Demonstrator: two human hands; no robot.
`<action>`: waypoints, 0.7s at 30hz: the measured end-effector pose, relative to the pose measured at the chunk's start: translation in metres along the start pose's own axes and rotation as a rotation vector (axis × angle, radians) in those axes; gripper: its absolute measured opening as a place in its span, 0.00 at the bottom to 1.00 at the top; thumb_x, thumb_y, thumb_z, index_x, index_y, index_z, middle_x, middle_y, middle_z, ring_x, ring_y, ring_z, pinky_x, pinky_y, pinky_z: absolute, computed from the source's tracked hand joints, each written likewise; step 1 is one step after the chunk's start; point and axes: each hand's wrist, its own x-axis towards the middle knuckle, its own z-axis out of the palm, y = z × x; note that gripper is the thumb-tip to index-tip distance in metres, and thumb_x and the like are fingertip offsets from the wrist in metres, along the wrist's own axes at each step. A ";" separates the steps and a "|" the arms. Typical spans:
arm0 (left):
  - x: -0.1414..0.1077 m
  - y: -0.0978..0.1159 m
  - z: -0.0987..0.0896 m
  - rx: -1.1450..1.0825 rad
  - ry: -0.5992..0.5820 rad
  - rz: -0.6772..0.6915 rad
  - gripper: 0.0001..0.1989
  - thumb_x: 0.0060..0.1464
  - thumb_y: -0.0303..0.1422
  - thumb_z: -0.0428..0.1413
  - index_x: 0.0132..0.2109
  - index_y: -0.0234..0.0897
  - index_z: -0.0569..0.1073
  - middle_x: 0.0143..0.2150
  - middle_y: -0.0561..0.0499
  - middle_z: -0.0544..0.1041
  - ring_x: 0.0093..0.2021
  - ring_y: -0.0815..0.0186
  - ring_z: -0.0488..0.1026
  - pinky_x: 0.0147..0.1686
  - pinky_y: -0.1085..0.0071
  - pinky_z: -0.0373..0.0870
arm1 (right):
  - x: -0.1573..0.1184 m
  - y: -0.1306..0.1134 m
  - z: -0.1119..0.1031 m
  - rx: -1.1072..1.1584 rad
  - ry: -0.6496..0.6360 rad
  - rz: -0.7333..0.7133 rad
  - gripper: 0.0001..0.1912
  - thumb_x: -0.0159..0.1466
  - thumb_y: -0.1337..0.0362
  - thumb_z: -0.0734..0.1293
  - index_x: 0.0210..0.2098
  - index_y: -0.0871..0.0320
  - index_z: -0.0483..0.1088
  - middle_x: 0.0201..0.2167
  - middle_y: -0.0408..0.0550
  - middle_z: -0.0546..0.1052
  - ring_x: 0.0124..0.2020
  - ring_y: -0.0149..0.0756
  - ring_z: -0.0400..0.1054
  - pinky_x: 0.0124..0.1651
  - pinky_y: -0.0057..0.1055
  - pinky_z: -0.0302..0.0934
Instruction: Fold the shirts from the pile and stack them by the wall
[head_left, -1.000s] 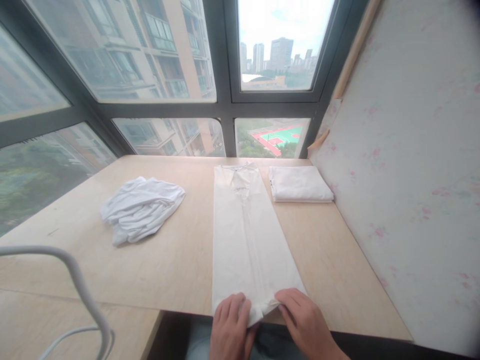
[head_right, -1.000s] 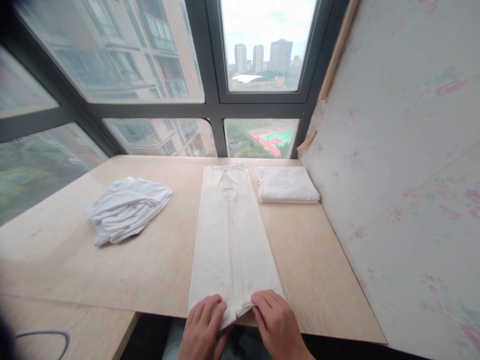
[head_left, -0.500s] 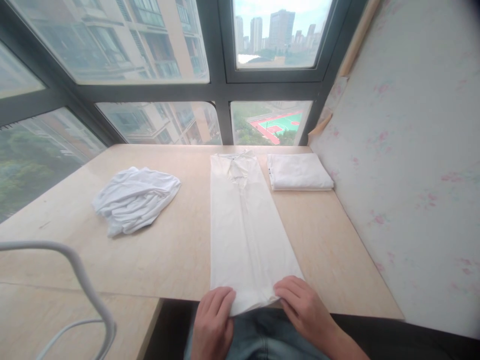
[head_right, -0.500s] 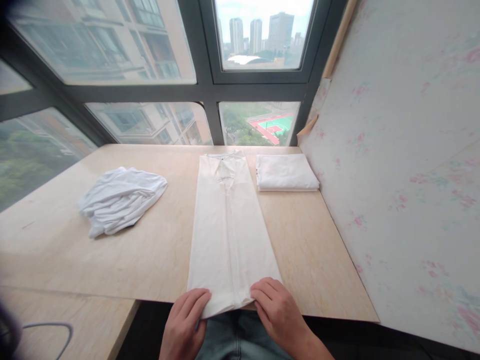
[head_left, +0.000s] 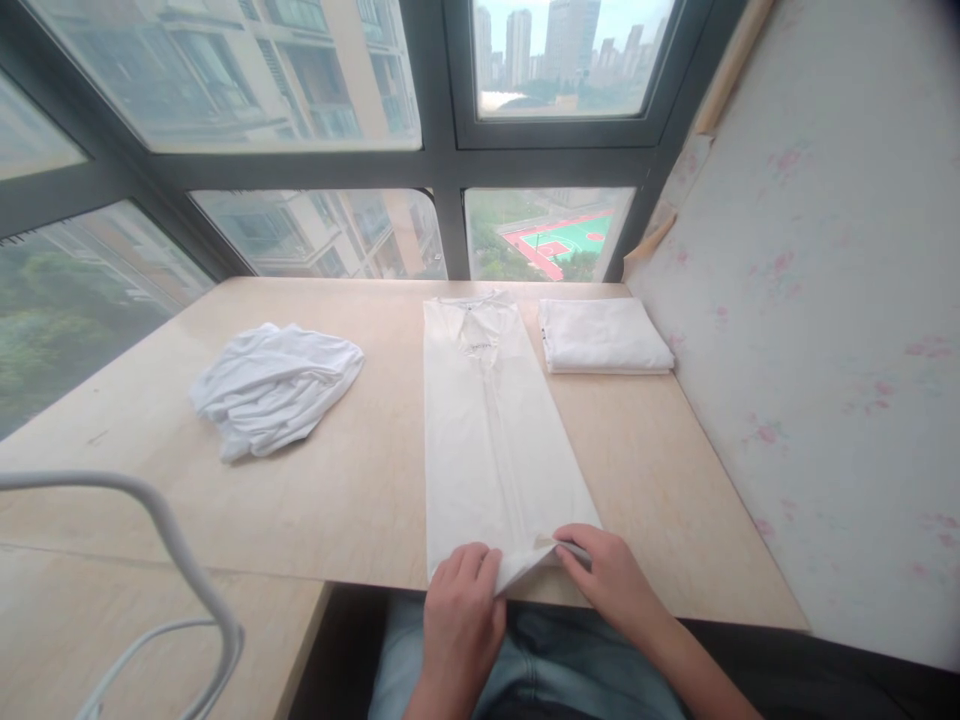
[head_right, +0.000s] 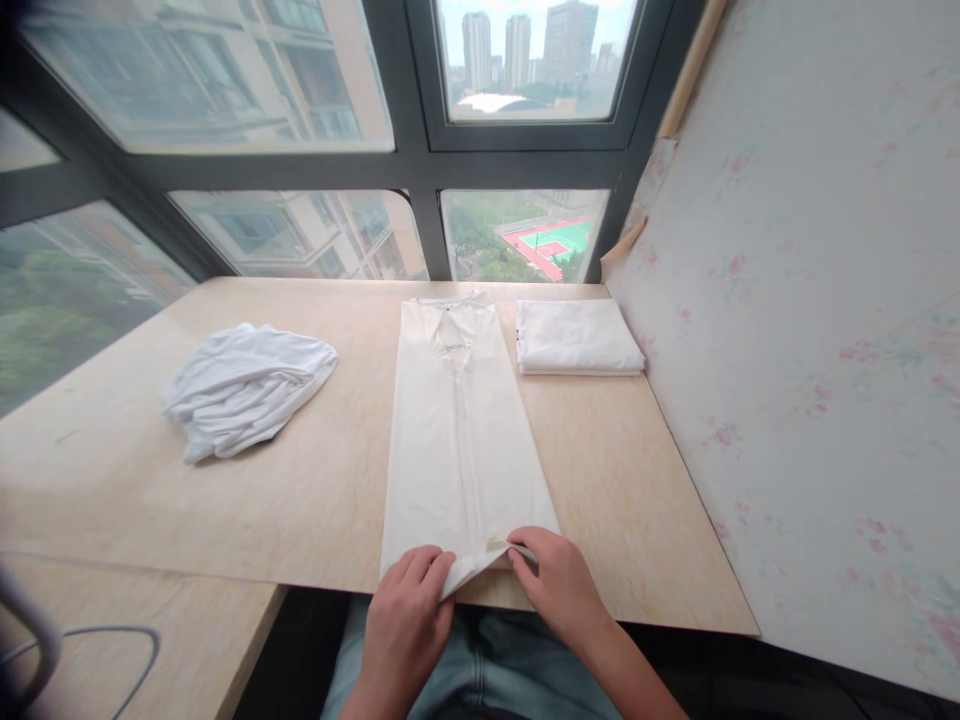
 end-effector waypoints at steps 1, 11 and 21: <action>0.000 -0.001 -0.001 0.014 0.005 0.004 0.18 0.47 0.18 0.50 0.42 0.41 0.74 0.39 0.50 0.75 0.42 0.58 0.71 0.41 0.62 0.68 | 0.001 0.000 -0.001 0.002 -0.011 0.005 0.12 0.67 0.62 0.60 0.39 0.55 0.75 0.38 0.49 0.81 0.39 0.39 0.76 0.43 0.35 0.69; -0.014 -0.036 -0.018 0.044 0.146 0.161 0.19 0.56 0.19 0.47 0.49 0.39 0.74 0.44 0.48 0.78 0.43 0.62 0.75 0.43 0.66 0.72 | -0.002 0.003 -0.003 -0.020 -0.050 -0.053 0.11 0.68 0.63 0.60 0.41 0.55 0.73 0.40 0.50 0.79 0.41 0.38 0.74 0.45 0.34 0.68; -0.023 -0.064 -0.029 -0.127 0.179 0.418 0.13 0.60 0.21 0.50 0.47 0.38 0.75 0.42 0.49 0.80 0.43 0.66 0.77 0.45 0.70 0.74 | -0.029 0.021 -0.022 -0.235 -0.033 -0.439 0.19 0.63 0.78 0.57 0.44 0.55 0.74 0.47 0.51 0.77 0.50 0.39 0.70 0.51 0.40 0.68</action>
